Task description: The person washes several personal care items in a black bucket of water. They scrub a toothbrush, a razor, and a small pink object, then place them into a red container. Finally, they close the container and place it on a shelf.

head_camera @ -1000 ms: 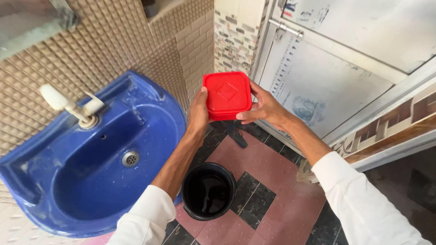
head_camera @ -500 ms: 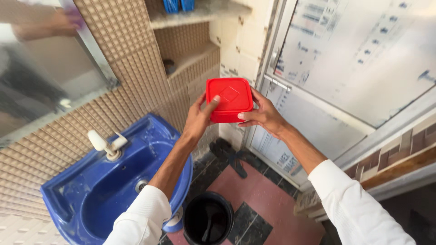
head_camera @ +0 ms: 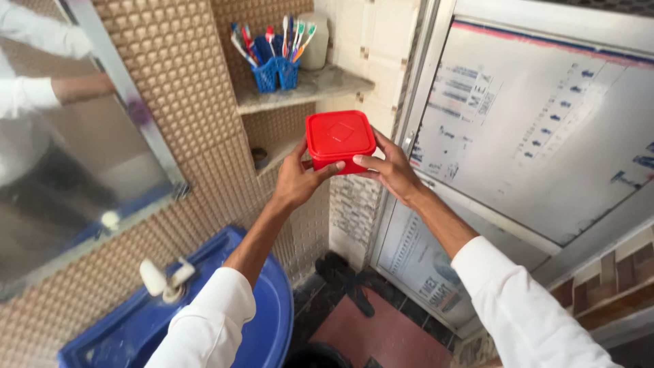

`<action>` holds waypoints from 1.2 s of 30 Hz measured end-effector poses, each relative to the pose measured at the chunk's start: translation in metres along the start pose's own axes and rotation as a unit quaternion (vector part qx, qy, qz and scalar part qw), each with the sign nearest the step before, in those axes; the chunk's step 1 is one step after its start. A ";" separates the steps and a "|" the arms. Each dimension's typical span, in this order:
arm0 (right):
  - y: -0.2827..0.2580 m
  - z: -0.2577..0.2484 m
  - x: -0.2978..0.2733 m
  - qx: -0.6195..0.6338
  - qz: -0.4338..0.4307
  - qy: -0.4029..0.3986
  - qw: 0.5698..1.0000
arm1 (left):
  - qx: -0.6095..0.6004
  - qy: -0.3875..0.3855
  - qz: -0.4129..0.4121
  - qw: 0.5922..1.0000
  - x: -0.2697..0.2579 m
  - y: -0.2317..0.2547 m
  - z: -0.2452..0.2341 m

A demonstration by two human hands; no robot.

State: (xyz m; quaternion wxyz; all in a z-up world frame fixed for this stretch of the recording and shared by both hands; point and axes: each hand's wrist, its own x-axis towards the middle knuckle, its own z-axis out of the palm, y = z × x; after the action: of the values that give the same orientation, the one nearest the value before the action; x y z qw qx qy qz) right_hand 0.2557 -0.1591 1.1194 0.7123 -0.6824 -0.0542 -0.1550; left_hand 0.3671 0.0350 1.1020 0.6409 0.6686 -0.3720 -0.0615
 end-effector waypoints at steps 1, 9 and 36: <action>0.005 -0.001 0.010 -0.013 0.002 0.017 1.000 | 0.019 0.008 -0.007 1.000 0.009 -0.005 -0.002; 0.063 -0.017 0.092 -0.012 -0.012 0.145 0.989 | 0.197 0.090 0.028 0.976 0.085 -0.045 -0.014; 0.116 -0.087 0.280 -0.234 0.048 0.317 0.918 | 0.539 -0.123 0.038 0.832 0.237 -0.133 -0.016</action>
State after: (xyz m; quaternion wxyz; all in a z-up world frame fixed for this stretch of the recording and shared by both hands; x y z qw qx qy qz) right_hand 0.5427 -0.2833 1.0843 0.5186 -0.7465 0.2450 -0.3373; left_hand 0.6010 -0.1017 1.0782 0.1296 0.8802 -0.4473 0.0914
